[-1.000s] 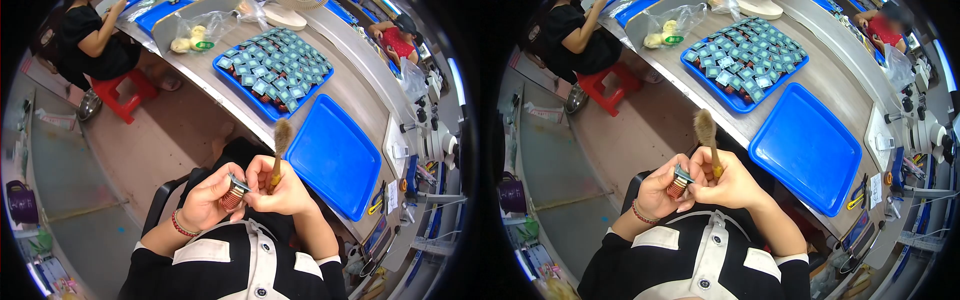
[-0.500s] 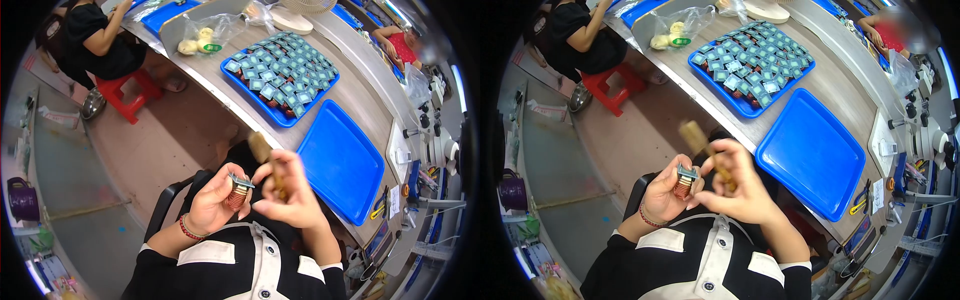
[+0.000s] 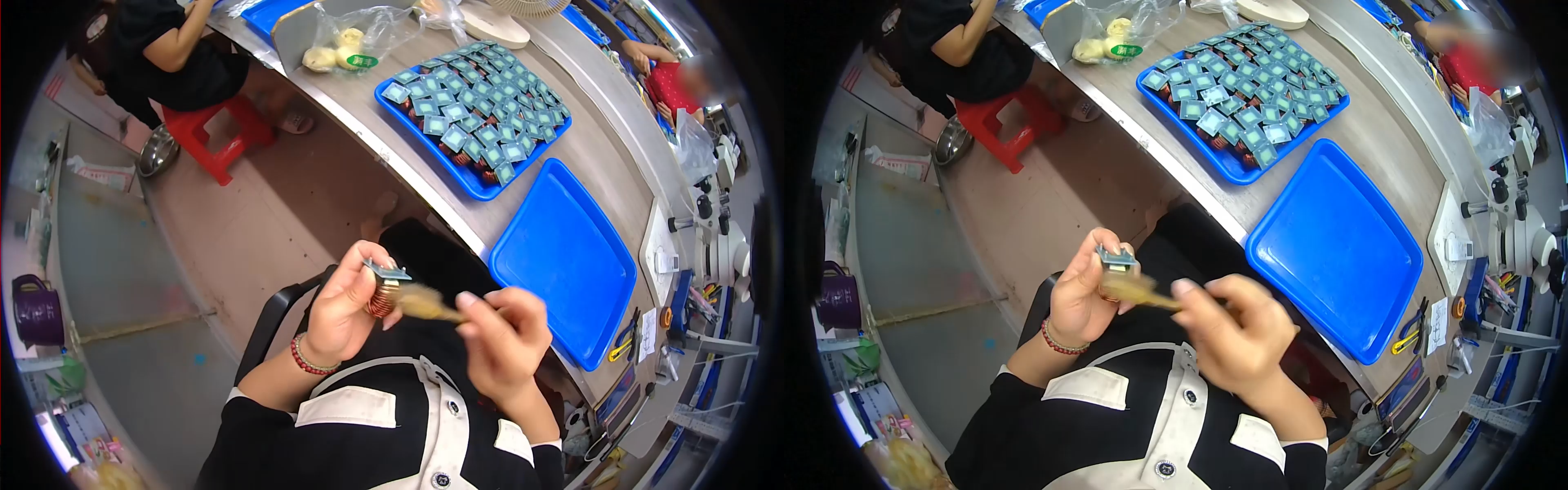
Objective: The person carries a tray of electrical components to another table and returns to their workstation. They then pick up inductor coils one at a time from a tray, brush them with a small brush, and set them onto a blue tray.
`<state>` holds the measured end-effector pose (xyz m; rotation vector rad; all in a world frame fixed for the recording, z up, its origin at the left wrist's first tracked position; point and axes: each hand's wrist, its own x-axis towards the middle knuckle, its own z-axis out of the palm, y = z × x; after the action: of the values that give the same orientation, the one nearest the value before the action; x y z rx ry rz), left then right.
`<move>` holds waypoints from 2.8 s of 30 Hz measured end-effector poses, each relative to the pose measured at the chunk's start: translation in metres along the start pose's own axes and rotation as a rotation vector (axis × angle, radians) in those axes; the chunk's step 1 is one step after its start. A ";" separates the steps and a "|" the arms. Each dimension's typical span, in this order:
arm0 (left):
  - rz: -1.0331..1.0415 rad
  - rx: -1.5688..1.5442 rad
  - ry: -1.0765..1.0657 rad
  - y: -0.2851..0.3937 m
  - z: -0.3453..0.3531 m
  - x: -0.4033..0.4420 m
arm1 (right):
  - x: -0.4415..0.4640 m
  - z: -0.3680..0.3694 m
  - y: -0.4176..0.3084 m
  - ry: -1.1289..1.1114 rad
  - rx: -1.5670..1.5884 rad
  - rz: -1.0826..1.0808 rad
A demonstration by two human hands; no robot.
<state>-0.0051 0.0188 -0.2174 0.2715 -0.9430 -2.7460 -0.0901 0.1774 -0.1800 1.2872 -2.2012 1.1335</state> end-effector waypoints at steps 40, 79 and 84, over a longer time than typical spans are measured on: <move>-0.195 -0.019 -0.114 -0.002 0.006 -0.009 | 0.048 0.009 0.019 -0.702 0.797 0.445; 0.025 0.095 -0.112 -0.015 0.004 -0.010 | 0.013 0.025 0.008 -0.624 1.673 1.039; 0.057 0.155 -0.122 -0.015 0.004 -0.009 | 0.012 0.025 0.005 -0.642 1.477 0.964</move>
<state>0.0003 0.0351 -0.2223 0.1016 -1.1784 -2.6673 -0.0984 0.1523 -0.1896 0.8827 -2.3234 3.5610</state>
